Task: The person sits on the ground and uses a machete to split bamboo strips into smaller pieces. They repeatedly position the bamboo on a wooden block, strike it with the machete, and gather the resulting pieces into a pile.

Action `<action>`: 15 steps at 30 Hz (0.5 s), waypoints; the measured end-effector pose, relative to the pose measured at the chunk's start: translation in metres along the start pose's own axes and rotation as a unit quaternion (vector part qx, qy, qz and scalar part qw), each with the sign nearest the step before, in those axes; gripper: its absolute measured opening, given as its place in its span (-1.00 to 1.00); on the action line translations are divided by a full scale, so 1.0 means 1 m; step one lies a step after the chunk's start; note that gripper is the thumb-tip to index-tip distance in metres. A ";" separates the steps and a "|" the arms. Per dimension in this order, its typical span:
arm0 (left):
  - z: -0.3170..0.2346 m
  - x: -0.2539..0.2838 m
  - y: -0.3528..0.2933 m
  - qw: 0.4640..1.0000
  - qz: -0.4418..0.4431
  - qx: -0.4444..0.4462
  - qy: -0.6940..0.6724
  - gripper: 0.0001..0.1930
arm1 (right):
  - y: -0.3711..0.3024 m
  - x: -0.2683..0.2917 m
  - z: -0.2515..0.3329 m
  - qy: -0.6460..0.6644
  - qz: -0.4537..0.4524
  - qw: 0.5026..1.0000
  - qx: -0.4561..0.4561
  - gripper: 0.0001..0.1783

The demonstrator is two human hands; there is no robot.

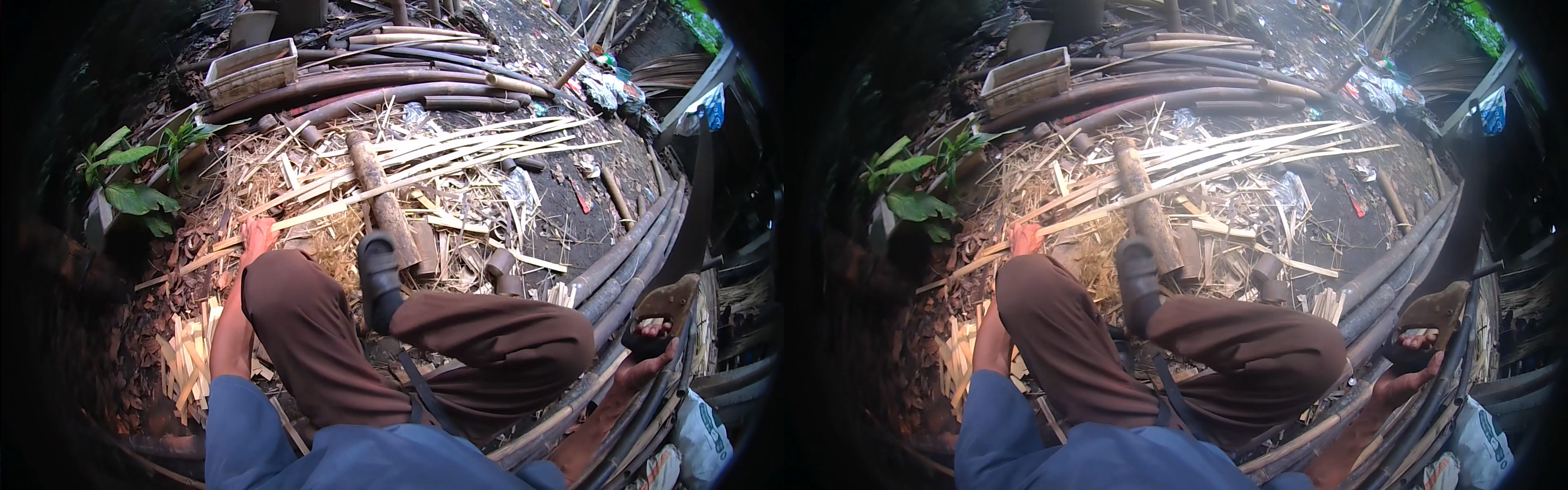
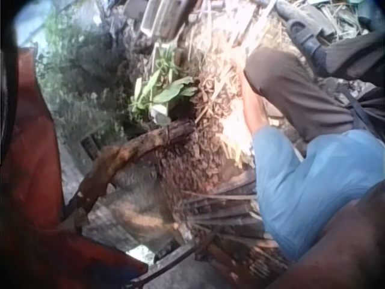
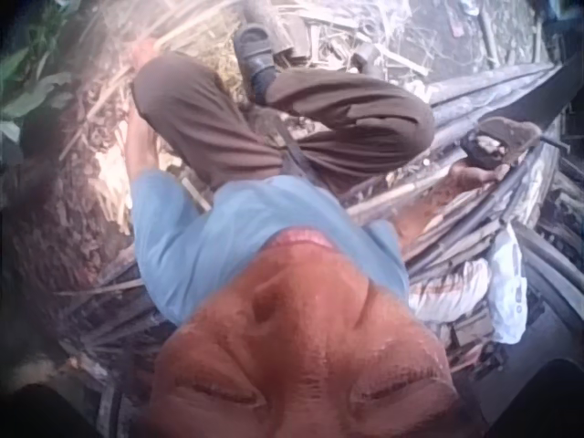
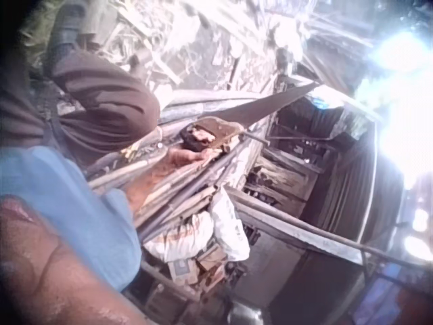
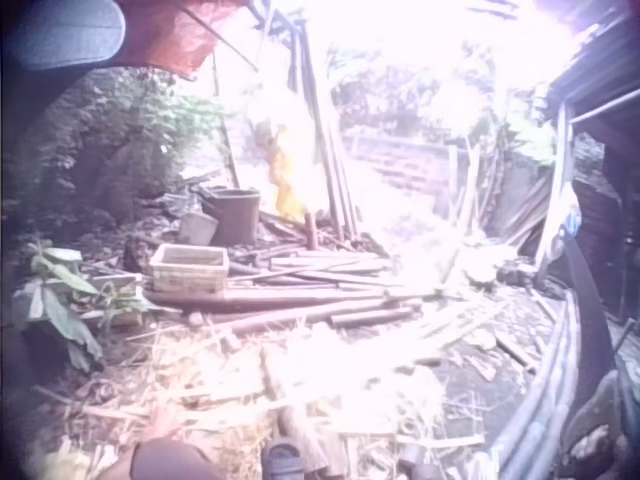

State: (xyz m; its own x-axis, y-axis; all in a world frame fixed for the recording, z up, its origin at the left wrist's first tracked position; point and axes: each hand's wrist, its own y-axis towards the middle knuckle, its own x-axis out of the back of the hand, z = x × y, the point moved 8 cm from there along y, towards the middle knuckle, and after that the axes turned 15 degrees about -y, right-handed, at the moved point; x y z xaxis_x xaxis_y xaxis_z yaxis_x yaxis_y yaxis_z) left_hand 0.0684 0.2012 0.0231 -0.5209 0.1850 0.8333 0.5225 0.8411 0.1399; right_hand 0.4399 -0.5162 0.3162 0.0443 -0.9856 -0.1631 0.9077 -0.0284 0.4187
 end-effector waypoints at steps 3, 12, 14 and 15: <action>0.001 0.000 -0.001 1.000 -0.019 -0.017 -0.005 -0.79 | 0.000 -0.027 0.009 0.085 0.040 0.995 -0.020 -0.56; 0.010 0.004 -0.003 0.998 -0.051 -0.022 0.017 -0.88 | -0.020 -0.114 -0.017 0.085 0.100 0.989 -0.067 -0.47; -0.004 0.002 -0.003 0.998 -0.052 -0.045 -0.009 -0.67 | -0.026 -0.140 -0.029 0.094 0.087 0.988 -0.089 -0.46; -0.011 0.002 -0.006 0.995 -0.068 -0.069 -0.001 -0.53 | -0.032 -0.157 -0.037 0.092 0.102 0.986 -0.096 -0.45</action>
State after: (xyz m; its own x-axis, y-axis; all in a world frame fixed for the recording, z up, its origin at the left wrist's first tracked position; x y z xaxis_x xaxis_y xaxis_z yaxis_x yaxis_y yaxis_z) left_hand 0.0714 0.1916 0.0300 -0.5953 0.0752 0.8000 0.5338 0.7812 0.3237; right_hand 0.4192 -0.3539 0.2952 0.2940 -0.9198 -0.2598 0.9333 0.2176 0.2858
